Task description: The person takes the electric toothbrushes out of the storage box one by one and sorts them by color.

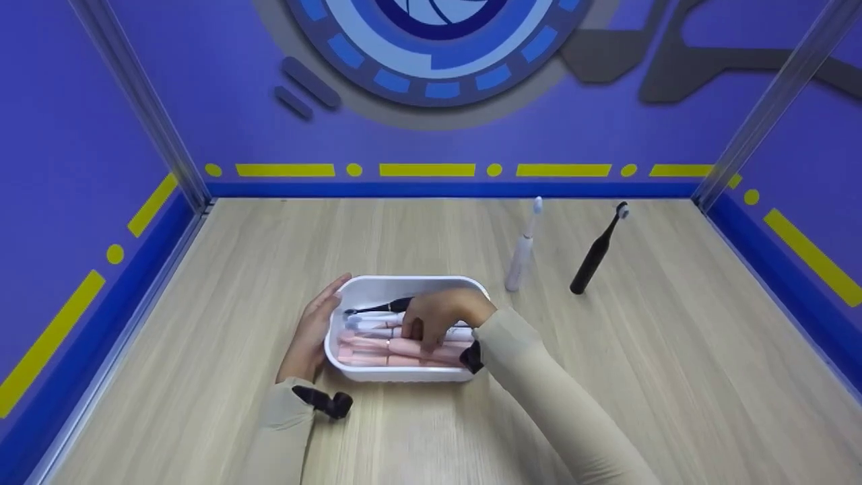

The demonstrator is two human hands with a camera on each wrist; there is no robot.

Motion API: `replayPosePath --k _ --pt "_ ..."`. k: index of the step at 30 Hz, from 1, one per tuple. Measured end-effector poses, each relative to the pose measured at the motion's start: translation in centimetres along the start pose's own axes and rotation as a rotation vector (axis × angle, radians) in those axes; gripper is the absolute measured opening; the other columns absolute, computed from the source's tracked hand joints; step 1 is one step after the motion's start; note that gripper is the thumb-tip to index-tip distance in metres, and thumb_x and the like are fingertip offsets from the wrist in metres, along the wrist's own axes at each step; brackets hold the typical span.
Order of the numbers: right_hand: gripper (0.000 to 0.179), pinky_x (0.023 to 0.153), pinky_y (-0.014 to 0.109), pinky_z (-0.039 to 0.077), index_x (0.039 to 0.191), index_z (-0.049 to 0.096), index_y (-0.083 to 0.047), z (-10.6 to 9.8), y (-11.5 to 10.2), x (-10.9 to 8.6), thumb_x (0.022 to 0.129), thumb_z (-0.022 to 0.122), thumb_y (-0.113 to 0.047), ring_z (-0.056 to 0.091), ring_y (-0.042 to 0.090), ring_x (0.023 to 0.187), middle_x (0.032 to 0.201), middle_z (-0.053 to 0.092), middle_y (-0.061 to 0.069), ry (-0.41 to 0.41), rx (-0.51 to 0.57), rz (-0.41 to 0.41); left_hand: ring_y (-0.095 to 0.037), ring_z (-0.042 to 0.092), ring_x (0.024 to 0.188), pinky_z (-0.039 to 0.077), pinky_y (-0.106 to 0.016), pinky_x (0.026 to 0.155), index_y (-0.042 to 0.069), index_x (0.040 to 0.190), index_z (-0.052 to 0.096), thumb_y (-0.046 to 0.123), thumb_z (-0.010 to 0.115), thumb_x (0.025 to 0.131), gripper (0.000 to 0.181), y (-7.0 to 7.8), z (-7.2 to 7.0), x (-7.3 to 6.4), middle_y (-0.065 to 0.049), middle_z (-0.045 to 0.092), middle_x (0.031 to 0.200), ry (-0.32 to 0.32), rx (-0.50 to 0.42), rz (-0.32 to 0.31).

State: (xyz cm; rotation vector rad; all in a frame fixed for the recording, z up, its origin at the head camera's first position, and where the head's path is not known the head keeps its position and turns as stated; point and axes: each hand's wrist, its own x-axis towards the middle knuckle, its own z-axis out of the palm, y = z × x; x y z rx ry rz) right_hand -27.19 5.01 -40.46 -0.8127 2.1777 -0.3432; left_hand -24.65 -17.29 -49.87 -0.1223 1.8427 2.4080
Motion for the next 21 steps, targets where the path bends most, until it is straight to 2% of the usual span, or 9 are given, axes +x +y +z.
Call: replayPosePath --k 6,12,15,21 --pt "0.042 0.071 0.019 0.049 0.117 0.068 -0.011 0.06 -0.07 -0.11 0.076 0.075 -0.002 0.056 0.006 0.081 0.098 0.067 -0.001 0.014 -0.055 -0.008 -0.027 0.028 0.144 0.022 -0.041 0.120 0.006 0.148 0.035 0.009 0.029 0.102 0.046 -0.05 0.04 0.01 -0.012 0.030 0.156 -0.001 -0.010 0.014" --pt "0.031 0.058 0.019 0.044 0.103 0.068 -0.007 0.14 0.10 -0.10 0.074 0.078 -0.001 0.051 0.007 0.065 0.076 0.055 -0.006 -0.016 -0.001 -0.038 -0.026 0.031 0.142 0.024 -0.041 0.119 0.005 0.147 0.036 0.007 0.029 0.101 0.047 -0.20 -0.03 0.04 -0.014 0.032 0.155 -0.001 -0.008 0.024" --pt "0.029 0.055 0.018 0.043 0.099 0.065 -0.005 0.10 0.17 -0.12 0.073 0.079 -0.002 0.050 0.007 0.062 0.074 0.054 -0.006 -0.030 0.036 -0.054 -0.026 0.031 0.141 0.023 -0.042 0.119 0.004 0.147 0.035 0.006 0.029 0.101 0.047 -0.23 -0.04 0.02 -0.014 0.032 0.155 -0.005 -0.010 0.025" --pt "0.034 0.056 0.018 0.044 0.102 0.064 -0.006 0.09 0.23 -0.11 0.073 0.081 -0.006 0.051 0.008 0.060 0.073 0.054 -0.004 -0.031 0.027 -0.076 -0.025 0.031 0.141 0.023 -0.041 0.119 0.005 0.147 0.036 0.006 0.029 0.101 0.047 -0.14 0.06 0.02 -0.013 0.033 0.154 0.003 -0.015 0.022"
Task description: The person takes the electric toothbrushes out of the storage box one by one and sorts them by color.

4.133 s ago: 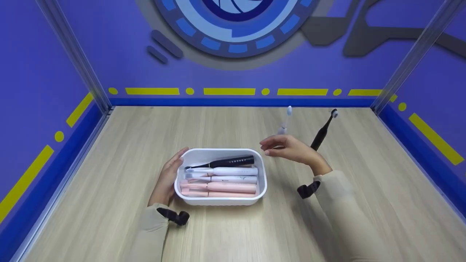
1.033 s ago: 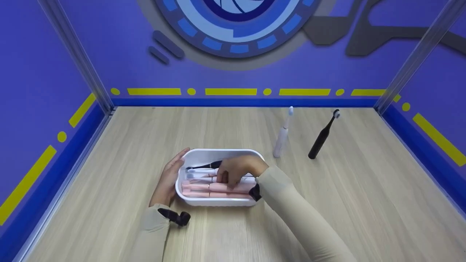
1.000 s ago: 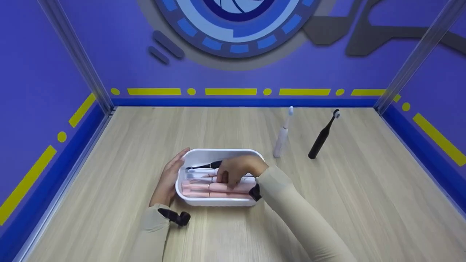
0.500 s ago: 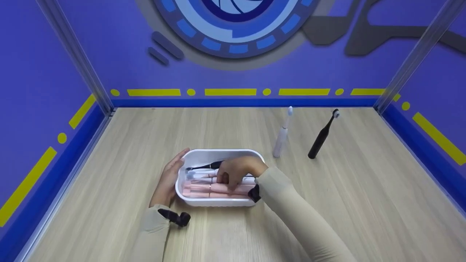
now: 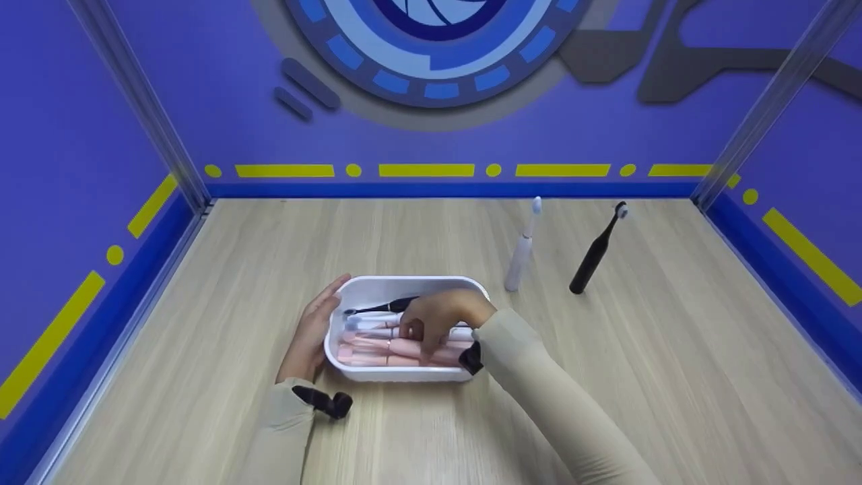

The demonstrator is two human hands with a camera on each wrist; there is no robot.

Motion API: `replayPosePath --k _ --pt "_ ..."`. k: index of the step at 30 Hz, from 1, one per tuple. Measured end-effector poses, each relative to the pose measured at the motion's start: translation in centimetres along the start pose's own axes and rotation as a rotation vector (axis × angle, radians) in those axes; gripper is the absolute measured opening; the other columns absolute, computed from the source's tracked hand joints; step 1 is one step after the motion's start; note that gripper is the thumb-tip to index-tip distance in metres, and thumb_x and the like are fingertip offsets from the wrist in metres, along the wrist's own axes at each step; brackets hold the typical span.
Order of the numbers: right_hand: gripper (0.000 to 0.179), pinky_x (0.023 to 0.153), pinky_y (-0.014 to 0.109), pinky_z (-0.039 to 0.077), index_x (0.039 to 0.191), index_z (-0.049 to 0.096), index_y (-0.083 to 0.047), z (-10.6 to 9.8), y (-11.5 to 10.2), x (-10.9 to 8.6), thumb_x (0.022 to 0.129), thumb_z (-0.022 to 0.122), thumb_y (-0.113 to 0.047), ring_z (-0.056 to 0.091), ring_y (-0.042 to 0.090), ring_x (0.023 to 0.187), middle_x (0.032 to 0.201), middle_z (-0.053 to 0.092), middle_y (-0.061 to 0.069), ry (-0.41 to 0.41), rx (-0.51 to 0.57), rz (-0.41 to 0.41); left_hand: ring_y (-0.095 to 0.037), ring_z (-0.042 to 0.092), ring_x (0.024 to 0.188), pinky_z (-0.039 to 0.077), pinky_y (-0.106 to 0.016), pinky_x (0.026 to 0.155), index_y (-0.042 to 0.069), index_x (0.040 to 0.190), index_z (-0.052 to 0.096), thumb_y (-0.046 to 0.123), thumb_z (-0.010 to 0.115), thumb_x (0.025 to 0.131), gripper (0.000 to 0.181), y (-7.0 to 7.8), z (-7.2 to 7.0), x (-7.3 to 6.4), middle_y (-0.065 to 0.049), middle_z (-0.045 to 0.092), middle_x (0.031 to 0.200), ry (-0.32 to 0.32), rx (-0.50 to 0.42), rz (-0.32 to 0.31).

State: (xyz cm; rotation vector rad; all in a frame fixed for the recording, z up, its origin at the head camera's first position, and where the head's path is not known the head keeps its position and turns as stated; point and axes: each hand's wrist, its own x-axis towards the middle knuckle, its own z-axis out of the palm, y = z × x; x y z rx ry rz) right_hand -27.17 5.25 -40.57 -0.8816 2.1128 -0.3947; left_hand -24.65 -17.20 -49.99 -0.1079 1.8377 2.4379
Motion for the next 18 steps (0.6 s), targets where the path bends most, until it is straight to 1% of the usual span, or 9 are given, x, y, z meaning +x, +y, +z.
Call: replayPosePath --k 3,7,10,13,18 --pt "0.036 0.056 0.018 0.045 0.105 0.065 -0.007 0.02 0.03 -0.05 0.072 0.081 -0.005 0.052 0.008 0.061 0.073 0.054 -0.004 0.005 -0.005 -0.001 -0.026 0.032 0.141 0.024 -0.041 0.119 0.005 0.147 0.036 0.006 0.028 0.101 0.047 0.03 0.02 0.00 -0.014 0.033 0.154 0.002 -0.004 -0.004" --pt "0.039 0.057 0.017 0.044 0.108 0.067 -0.008 -0.03 0.05 -0.11 0.071 0.082 -0.004 0.052 0.007 0.064 0.076 0.056 -0.004 0.030 -0.032 -0.013 -0.026 0.032 0.141 0.025 -0.042 0.119 0.007 0.147 0.037 0.008 0.028 0.102 0.047 0.05 -0.01 0.00 -0.013 0.033 0.155 0.005 0.015 -0.018" --pt "0.039 0.058 0.018 0.043 0.107 0.068 -0.010 -0.03 0.14 -0.09 0.072 0.082 -0.005 0.051 0.006 0.065 0.077 0.056 -0.005 0.050 -0.045 -0.005 -0.026 0.031 0.141 0.025 -0.042 0.119 0.008 0.148 0.037 0.009 0.029 0.102 0.047 0.04 -0.01 0.00 -0.013 0.032 0.155 0.004 0.010 -0.028" --pt "0.037 0.057 0.018 0.043 0.106 0.069 -0.011 0.01 0.26 -0.11 0.072 0.082 -0.006 0.051 0.006 0.064 0.077 0.056 -0.005 0.062 -0.026 0.012 -0.026 0.031 0.142 0.025 -0.041 0.119 0.010 0.147 0.038 0.010 0.029 0.102 0.046 0.04 0.03 0.00 -0.012 0.033 0.155 0.011 0.013 -0.033" --pt "0.039 0.061 0.020 0.046 0.109 0.069 -0.014 0.06 0.42 -0.18 0.073 0.081 -0.007 0.053 0.007 0.070 0.084 0.059 -0.006 0.091 0.006 0.020 -0.025 0.032 0.142 0.025 -0.040 0.119 0.013 0.147 0.040 0.012 0.030 0.102 0.045 0.01 0.02 0.05 -0.009 0.033 0.155 0.031 0.046 -0.036"
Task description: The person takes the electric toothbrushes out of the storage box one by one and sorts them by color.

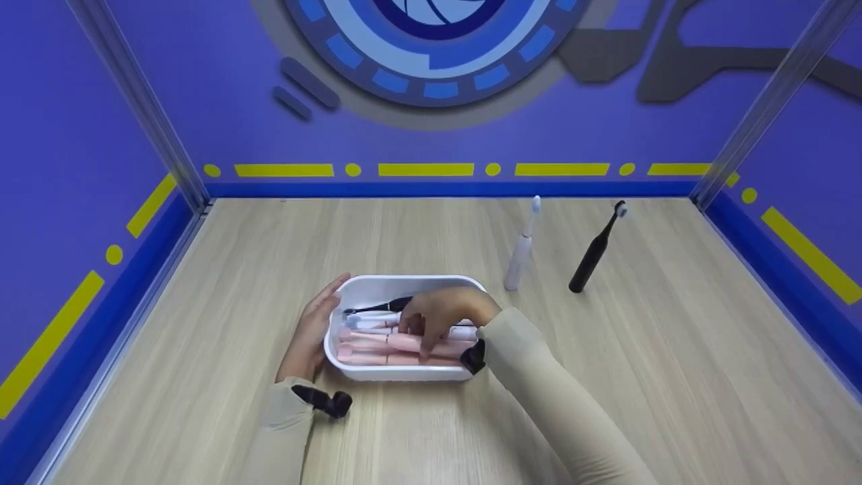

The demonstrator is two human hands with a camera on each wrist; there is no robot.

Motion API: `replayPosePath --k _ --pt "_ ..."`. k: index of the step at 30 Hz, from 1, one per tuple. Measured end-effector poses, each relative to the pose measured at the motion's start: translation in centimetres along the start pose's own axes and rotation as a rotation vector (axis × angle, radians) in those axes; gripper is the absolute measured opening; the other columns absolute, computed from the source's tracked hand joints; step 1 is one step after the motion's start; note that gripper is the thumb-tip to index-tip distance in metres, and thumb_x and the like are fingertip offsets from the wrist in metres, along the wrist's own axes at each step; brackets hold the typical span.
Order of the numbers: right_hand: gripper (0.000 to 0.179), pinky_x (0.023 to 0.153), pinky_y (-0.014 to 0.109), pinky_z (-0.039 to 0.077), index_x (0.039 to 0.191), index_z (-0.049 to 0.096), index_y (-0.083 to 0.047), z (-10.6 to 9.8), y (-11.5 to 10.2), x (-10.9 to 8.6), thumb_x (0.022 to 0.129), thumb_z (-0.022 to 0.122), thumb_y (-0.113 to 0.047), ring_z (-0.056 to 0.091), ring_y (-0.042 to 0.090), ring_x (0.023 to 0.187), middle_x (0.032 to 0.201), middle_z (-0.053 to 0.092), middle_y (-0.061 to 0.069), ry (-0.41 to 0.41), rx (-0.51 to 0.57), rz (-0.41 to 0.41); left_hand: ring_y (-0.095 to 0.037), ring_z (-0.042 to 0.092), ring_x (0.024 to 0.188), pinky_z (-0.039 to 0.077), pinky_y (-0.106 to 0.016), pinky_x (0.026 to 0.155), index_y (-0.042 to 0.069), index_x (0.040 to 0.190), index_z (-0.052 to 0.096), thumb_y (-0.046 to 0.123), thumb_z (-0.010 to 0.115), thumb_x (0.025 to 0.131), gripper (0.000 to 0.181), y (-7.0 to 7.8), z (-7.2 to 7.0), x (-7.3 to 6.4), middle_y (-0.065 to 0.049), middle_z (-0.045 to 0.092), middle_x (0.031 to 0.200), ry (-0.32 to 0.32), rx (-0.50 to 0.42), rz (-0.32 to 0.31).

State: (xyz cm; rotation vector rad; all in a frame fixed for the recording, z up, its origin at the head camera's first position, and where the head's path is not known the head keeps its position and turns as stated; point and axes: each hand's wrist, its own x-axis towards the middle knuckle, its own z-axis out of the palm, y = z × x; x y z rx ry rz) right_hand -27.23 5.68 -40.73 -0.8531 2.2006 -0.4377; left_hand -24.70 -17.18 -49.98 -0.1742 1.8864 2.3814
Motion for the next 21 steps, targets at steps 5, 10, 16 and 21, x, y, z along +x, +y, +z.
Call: replayPosePath --k 5,10,16,21 --pt "0.042 0.072 0.023 0.048 0.116 0.067 -0.014 -0.1 0.2 -0.3 0.075 0.077 -0.008 0.055 0.007 0.081 0.096 0.065 -0.002 0.047 -0.070 -0.061 -0.026 0.033 0.141 0.026 -0.041 0.118 0.010 0.147 0.038 0.010 0.029 0.102 0.046 0.0 -0.1 0.0 -0.012 0.035 0.153 -0.021 -0.012 0.013" --pt "0.041 0.074 0.021 0.050 0.115 0.067 -0.014 -0.4 0.4 -0.6 0.076 0.078 -0.014 0.058 0.006 0.083 0.100 0.070 0.003 0.094 -0.118 -0.125 -0.026 0.033 0.140 0.025 -0.042 0.118 0.007 0.148 0.036 0.008 0.029 0.101 0.047 0.0 -0.1 0.0 -0.015 0.034 0.153 -0.044 -0.024 0.028" --pt "0.039 0.071 0.020 0.050 0.114 0.065 -0.014 -0.8 0.8 -1.1 0.077 0.078 -0.012 0.058 0.006 0.083 0.094 0.068 -0.001 0.118 -0.053 -0.166 -0.024 0.036 0.137 0.031 -0.036 0.114 0.008 0.148 0.036 0.008 0.030 0.101 0.047 0.0 -0.1 0.0 -0.014 0.035 0.153 -0.047 -0.029 0.033" --pt "0.037 0.074 0.021 0.050 0.113 0.064 -0.011 -1.1 0.9 -1.8 0.078 0.076 -0.010 0.059 0.010 0.086 0.094 0.065 -0.001 0.163 0.021 -0.194 -0.023 0.040 0.134 0.038 -0.029 0.109 0.006 0.147 0.036 0.008 0.036 0.100 0.047 -0.1 -0.1 0.0 -0.015 0.037 0.152 -0.030 -0.038 0.042"
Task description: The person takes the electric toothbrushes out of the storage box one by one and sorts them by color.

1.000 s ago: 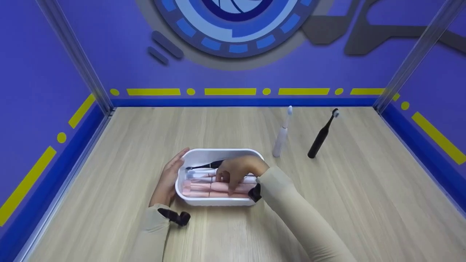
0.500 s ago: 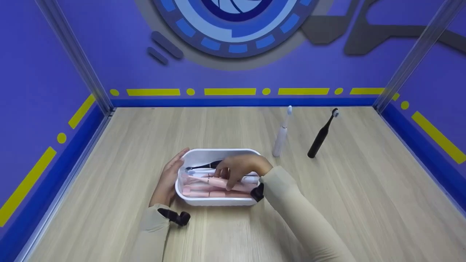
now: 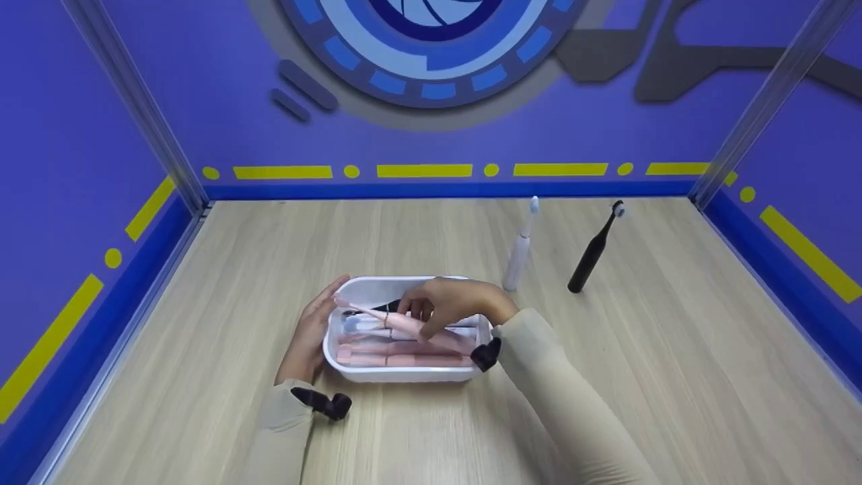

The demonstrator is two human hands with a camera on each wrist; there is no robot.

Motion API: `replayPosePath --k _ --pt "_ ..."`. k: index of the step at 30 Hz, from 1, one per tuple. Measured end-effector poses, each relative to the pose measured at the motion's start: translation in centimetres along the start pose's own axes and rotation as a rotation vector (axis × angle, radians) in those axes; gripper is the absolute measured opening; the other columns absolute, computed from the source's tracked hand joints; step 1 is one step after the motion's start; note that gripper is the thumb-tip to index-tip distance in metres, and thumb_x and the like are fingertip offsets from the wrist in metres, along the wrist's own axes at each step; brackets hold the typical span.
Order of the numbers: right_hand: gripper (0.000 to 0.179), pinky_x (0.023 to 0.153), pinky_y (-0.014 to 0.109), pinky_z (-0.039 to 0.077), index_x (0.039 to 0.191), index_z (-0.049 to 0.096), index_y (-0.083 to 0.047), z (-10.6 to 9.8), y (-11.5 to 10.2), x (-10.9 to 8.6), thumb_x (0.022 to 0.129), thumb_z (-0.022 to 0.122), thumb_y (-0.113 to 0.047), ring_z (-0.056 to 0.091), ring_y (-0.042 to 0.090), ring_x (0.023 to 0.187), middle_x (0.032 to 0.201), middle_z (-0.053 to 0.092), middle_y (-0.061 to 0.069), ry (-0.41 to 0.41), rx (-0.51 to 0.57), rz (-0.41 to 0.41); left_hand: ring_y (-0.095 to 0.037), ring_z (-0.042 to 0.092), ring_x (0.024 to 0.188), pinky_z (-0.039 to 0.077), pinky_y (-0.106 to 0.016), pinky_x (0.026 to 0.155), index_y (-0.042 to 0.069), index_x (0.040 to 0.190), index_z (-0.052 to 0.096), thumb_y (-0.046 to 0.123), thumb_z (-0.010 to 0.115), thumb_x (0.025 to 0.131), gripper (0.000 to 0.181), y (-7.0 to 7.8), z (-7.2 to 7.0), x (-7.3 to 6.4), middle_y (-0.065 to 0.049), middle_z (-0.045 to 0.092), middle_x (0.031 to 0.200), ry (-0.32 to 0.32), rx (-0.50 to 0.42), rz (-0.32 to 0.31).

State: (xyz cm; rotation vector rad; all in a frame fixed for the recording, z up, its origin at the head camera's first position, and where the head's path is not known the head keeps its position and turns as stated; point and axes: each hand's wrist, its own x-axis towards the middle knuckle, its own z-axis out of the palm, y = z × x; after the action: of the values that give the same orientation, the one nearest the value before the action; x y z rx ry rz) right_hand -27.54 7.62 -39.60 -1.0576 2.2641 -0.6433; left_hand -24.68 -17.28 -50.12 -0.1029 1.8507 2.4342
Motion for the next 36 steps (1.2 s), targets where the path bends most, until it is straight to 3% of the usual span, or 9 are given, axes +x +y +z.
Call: replayPosePath --k 5,10,17,23,36 --pt "0.038 0.074 0.021 0.051 0.114 0.064 -0.009 -0.2 0.1 -0.5 0.078 0.075 -0.006 0.059 0.009 0.083 0.093 0.066 0.000 0.044 0.069 -0.040 -0.026 0.033 0.141 0.025 -0.039 0.119 0.005 0.146 0.038 0.011 0.040 0.100 0.047 -0.1 -0.1 0.0 -0.015 0.035 0.153 0.018 0.013 0.004" --pt "0.039 0.075 0.022 0.053 0.116 0.064 -0.010 -0.3 0.5 -1.2 0.079 0.074 -0.004 0.060 0.009 0.083 0.094 0.067 0.001 0.097 0.114 -0.065 -0.027 0.034 0.141 0.026 -0.039 0.118 0.006 0.147 0.038 0.010 0.035 0.101 0.046 -0.2 -0.1 0.0 -0.012 0.035 0.154 0.031 0.010 -0.013" --pt "0.041 0.085 0.037 0.056 0.117 0.061 -0.008 -0.8 1.1 -2.8 0.078 0.074 -0.004 0.063 0.013 0.090 0.099 0.069 0.008 0.206 0.172 -0.110 -0.025 0.036 0.138 0.027 -0.040 0.118 0.005 0.146 0.038 0.008 0.031 0.101 0.046 -0.3 0.0 -0.1 -0.013 0.035 0.154 0.010 -0.002 0.002" --pt "0.042 0.088 0.042 0.055 0.117 0.060 -0.008 -0.8 1.9 -4.1 0.078 0.075 -0.007 0.064 0.017 0.093 0.099 0.068 0.009 0.279 0.225 -0.132 -0.027 0.034 0.140 0.026 -0.041 0.118 0.006 0.147 0.038 0.008 0.030 0.101 0.046 -0.4 -0.1 -0.1 -0.014 0.035 0.154 0.003 0.014 0.010" --pt "0.044 0.081 0.033 0.058 0.120 0.060 -0.009 -1.5 3.6 -8.1 0.080 0.077 -0.013 0.060 0.019 0.096 0.103 0.065 0.009 0.460 0.291 -0.174 -0.028 0.030 0.143 0.022 -0.042 0.120 0.005 0.147 0.036 0.007 0.029 0.101 0.047 0.0 0.0 0.0 -0.014 0.032 0.155 -0.001 0.030 0.011"
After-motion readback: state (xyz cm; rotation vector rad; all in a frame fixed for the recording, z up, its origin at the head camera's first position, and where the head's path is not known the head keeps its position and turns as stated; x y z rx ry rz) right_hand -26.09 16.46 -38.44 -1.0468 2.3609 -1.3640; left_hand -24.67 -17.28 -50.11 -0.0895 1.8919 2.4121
